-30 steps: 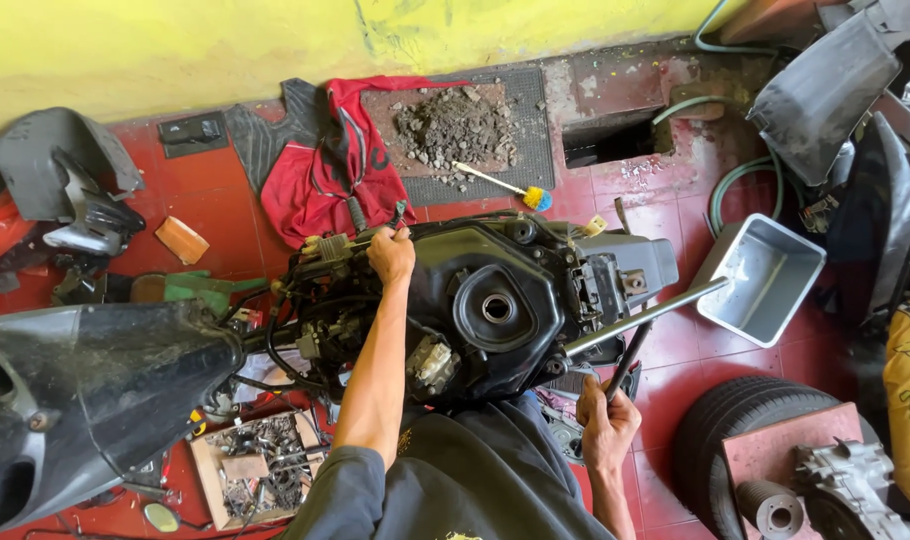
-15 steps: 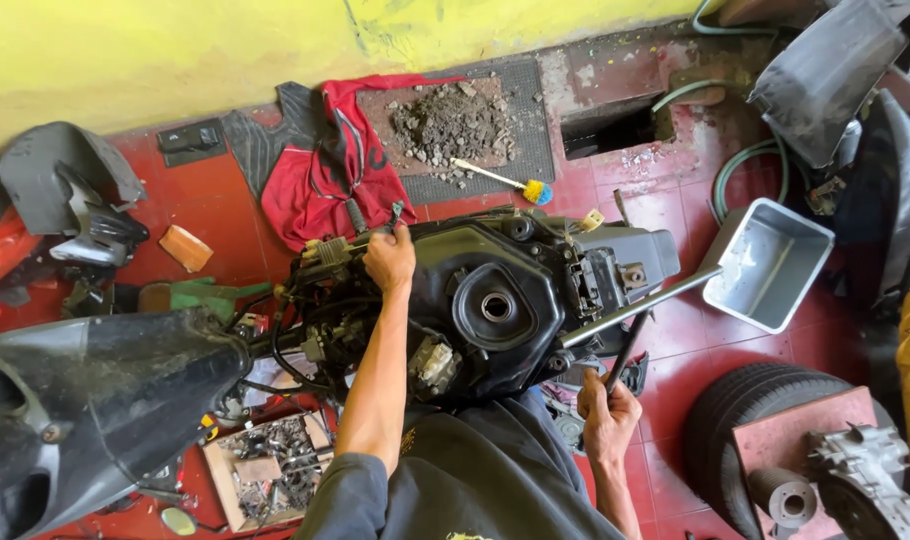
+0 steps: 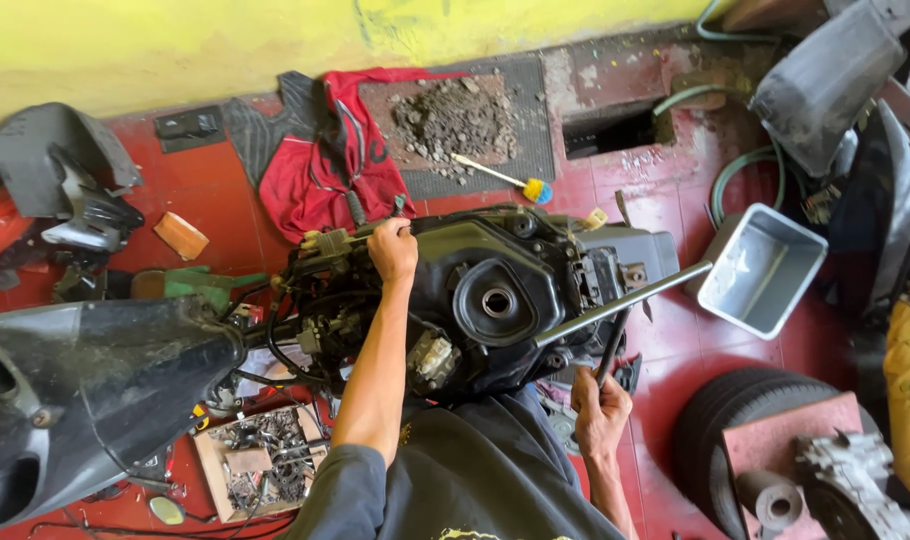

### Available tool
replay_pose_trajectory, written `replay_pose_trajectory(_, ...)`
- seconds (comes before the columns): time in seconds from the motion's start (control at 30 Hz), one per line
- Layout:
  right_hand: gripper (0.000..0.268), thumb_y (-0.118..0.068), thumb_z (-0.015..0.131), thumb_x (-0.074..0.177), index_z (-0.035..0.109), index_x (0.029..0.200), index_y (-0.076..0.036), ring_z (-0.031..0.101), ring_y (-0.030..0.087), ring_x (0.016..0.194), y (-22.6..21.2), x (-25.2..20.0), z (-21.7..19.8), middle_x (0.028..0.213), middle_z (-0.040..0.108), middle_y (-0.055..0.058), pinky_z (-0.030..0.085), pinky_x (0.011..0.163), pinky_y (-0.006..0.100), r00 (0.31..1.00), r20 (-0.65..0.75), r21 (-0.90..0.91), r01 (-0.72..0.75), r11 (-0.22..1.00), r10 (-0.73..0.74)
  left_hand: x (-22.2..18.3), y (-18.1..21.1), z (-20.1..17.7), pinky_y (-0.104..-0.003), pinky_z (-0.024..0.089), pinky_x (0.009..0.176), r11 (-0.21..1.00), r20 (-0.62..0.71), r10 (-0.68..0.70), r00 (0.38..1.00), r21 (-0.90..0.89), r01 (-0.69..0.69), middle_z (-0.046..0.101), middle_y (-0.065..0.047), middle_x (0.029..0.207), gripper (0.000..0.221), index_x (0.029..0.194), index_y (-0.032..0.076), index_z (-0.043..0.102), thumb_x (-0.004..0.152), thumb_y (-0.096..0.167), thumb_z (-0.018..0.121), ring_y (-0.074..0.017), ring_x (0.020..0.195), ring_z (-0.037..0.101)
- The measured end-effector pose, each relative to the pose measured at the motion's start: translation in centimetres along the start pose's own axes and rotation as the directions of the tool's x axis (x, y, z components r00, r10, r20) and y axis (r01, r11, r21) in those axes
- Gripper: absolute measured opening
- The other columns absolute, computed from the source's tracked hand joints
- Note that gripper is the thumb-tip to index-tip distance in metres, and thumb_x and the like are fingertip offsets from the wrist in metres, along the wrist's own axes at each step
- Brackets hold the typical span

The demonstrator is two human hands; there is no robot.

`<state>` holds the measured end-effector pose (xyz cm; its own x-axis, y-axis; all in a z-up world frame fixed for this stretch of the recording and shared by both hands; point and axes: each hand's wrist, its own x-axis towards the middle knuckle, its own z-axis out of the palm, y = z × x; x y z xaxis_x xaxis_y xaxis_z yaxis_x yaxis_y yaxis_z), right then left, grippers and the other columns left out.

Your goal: The person is disassembling or repairing a motorcycle engine, using a T-handle wrench and a screwdriver to remove bolts and adjust parts.

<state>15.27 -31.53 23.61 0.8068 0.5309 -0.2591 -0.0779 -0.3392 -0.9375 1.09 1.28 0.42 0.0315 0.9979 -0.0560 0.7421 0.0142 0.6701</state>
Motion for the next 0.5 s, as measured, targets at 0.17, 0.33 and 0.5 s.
replay_pose_trajectory(0.17, 0.041, -0.031, 0.044, 0.106, 0.053, 0.072, -0.011, 0.038, 0.01, 0.058, -2.9, 1.8, 4.6, 0.061, 0.043, 0.001, 0.033, 0.055, 0.024, 0.976, 0.171, 0.158, 0.108, 0.981, -0.135, -1.3, -2.7, -1.4, -0.037, 0.054, 0.099, 0.849, -0.034, -0.248, 0.968, -0.49, 0.2, 0.077, -0.017, 0.11, 0.03, 0.111, 0.006, 0.075, 0.087, 0.005, 0.057, -0.0269, 0.109, 0.073)
replay_pose_trajectory(0.33, 0.025, -0.013, 0.052, 0.107, 0.071, 0.11, 0.003, 0.071, 0.035, 0.095, -12.6, 8.2, 15.1, 0.098, 0.072, 0.022, 0.055, 0.087, 0.048, 0.534, 0.693, 0.266, 0.435, 0.86, -0.484, -2.6, 11.0, -22.0, -0.045, 0.053, 0.1, 0.652, -0.044, -0.199, 0.979, -0.752, 0.099, 0.073, -0.023, 0.11, 0.035, 0.116, 0.001, 0.074, 0.083, 0.009, 0.064, -0.0286, 0.109, 0.068)
replay_pose_trajectory(0.5, 0.013, -0.002, 0.063, 0.097, 0.062, 0.108, -0.008, 0.071, 0.044, 0.083, -12.1, 11.9, 25.9, 0.085, 0.071, 0.016, 0.054, 0.079, 0.052, 0.22, 0.852, 0.228, 0.661, 0.715, -0.475, -3.4, 16.3, -37.0, -0.071, 0.035, 0.123, 0.027, 0.138, 0.356, 0.924, -0.99, 0.137, 0.03, -0.012, 0.167, 0.084, 0.157, 0.015, 0.045, 0.099, 0.076, 0.036, -0.0402, 0.153, 0.035)
